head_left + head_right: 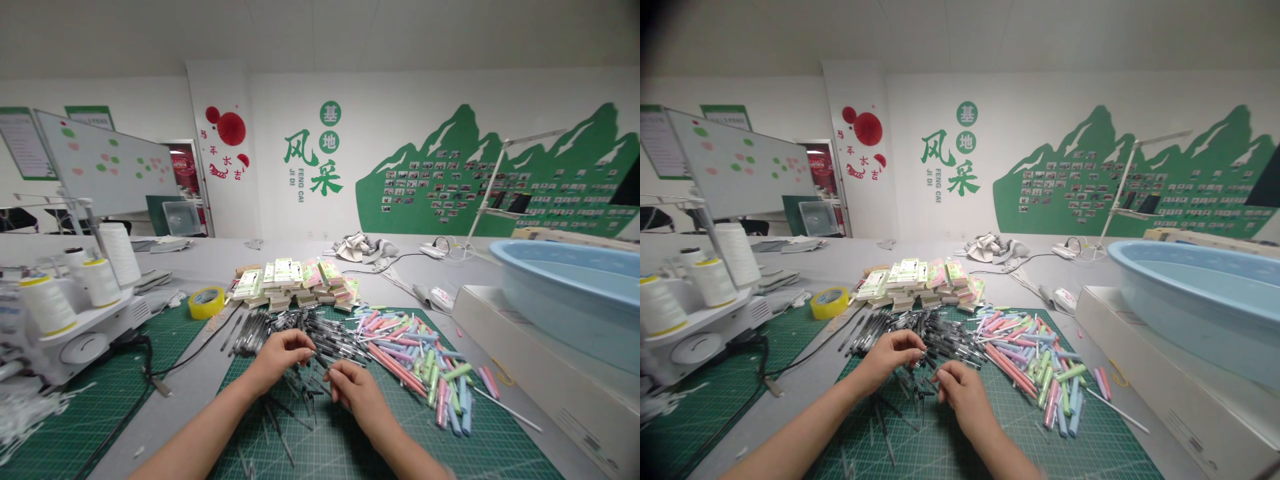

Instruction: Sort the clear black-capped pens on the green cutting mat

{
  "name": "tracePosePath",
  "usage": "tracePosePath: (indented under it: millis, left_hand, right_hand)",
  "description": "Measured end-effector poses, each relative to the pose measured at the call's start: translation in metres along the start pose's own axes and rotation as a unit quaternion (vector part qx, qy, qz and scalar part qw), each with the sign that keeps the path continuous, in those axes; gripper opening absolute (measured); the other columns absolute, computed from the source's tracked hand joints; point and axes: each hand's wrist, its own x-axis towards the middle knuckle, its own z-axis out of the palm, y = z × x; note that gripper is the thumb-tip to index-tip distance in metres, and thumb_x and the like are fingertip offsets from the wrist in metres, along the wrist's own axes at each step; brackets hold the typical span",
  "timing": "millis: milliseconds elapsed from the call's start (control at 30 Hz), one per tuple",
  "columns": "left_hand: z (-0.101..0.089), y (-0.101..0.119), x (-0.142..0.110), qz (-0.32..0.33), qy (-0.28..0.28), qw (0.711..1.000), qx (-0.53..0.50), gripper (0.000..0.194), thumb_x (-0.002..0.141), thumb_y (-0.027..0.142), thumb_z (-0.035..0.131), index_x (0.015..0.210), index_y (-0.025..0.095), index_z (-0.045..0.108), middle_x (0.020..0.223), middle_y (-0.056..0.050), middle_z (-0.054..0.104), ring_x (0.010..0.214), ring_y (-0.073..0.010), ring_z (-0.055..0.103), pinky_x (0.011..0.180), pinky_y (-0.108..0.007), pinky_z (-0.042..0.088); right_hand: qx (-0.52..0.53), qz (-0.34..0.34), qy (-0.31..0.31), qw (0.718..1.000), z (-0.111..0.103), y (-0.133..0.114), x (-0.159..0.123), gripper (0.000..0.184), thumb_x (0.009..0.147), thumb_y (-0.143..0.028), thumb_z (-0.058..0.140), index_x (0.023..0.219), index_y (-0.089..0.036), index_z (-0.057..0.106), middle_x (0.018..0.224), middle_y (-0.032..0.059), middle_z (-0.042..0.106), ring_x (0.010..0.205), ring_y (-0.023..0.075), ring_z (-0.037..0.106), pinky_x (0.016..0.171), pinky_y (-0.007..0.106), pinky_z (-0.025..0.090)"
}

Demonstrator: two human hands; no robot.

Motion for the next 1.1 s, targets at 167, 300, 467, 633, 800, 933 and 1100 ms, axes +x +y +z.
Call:
tracePosePath:
  millis: [167,300,467,633,800,933,1100]
  left_hand:
    - [-0.002,-0.001,0.001,0.006,-0.006,1.0,-0.01,0.015,0.071,0.026,0.064,0.08,0.014,0.064,0.067,0.0,0.059,0.06,-0.0121,0.053,0.06,-0.024,0.042]
    - [0.005,-0.002,-0.001,-0.004,0.011,0.999,-0.053,0.021,0.071,0.026,0.065,0.088,0.015,0.065,0.069,0.001,0.059,0.061,-0.0114,0.053,0.061,-0.024,0.043]
    - [0.027,-0.004,-0.005,-0.044,-0.046,0.991,-0.117,0.025,0.07,0.029,0.067,0.089,0.013,0.065,0.072,-0.001,0.062,0.066,-0.0134,0.056,0.064,-0.026,0.045]
    - [0.0,-0.008,0.01,-0.037,0.041,0.996,-0.075,0.035,0.078,0.048,0.054,0.089,0.015,0.059,0.082,-0.005,0.065,0.064,-0.0132,0.057,0.05,-0.021,0.041]
    - [-0.093,-0.033,0.019,-0.081,0.261,0.903,0.331,0.035,0.084,0.046,0.039,0.091,0.018,0.058,0.069,-0.001,0.064,0.055,-0.0128,0.056,0.051,-0.021,0.039]
    - [-0.139,-0.057,0.013,-0.12,0.288,0.855,0.414,0.023,0.076,0.037,0.052,0.083,0.017,0.063,0.069,-0.003,0.066,0.073,-0.0198,0.06,0.064,-0.025,0.04]
    - [-0.142,-0.074,0.015,-0.14,0.27,0.836,0.456,0.021,0.076,0.033,0.052,0.086,0.019,0.065,0.082,-0.005,0.069,0.081,-0.0212,0.062,0.07,-0.026,0.041]
  right_hand:
    - [0.017,-0.004,-0.015,1.0,0.001,0.0,0.0,0.029,0.083,-0.041,0.051,0.073,-0.016,0.06,0.048,-0.0053,0.047,0.044,0.0074,0.032,0.045,0.021,0.021]
    - [0.071,0.01,-0.023,0.997,0.005,-0.001,-0.001,0.031,0.084,-0.045,0.049,0.076,-0.016,0.058,0.05,-0.006,0.045,0.044,0.0068,0.03,0.044,0.02,0.018]
    - [0.11,0.015,-0.039,0.993,0.011,-0.003,-0.003,0.033,0.083,-0.049,0.049,0.076,-0.017,0.055,0.057,-0.0046,0.049,0.047,0.0068,0.037,0.045,0.019,0.023]
    - [0.096,-0.023,0.008,0.995,0.009,-0.002,-0.001,0.033,0.08,-0.049,0.053,0.089,-0.018,0.057,0.073,0.0013,0.059,0.059,0.0113,0.05,0.052,0.022,0.038]
    - [0.064,-0.022,0.062,0.996,0.005,0.006,0.004,0.035,0.08,-0.051,0.052,0.088,-0.018,0.057,0.074,0.0028,0.06,0.061,0.0139,0.053,0.053,0.024,0.041]
    - [0.054,-0.021,0.079,0.995,0.003,0.01,0.004,0.033,0.08,-0.049,0.051,0.087,-0.018,0.057,0.072,0.0015,0.059,0.06,0.0139,0.052,0.052,0.024,0.041]
    - [0.055,-0.021,0.076,0.995,0.001,0.009,0.003,0.026,0.08,-0.043,0.052,0.088,-0.018,0.056,0.072,0.0004,0.058,0.059,0.0131,0.051,0.053,0.024,0.041]
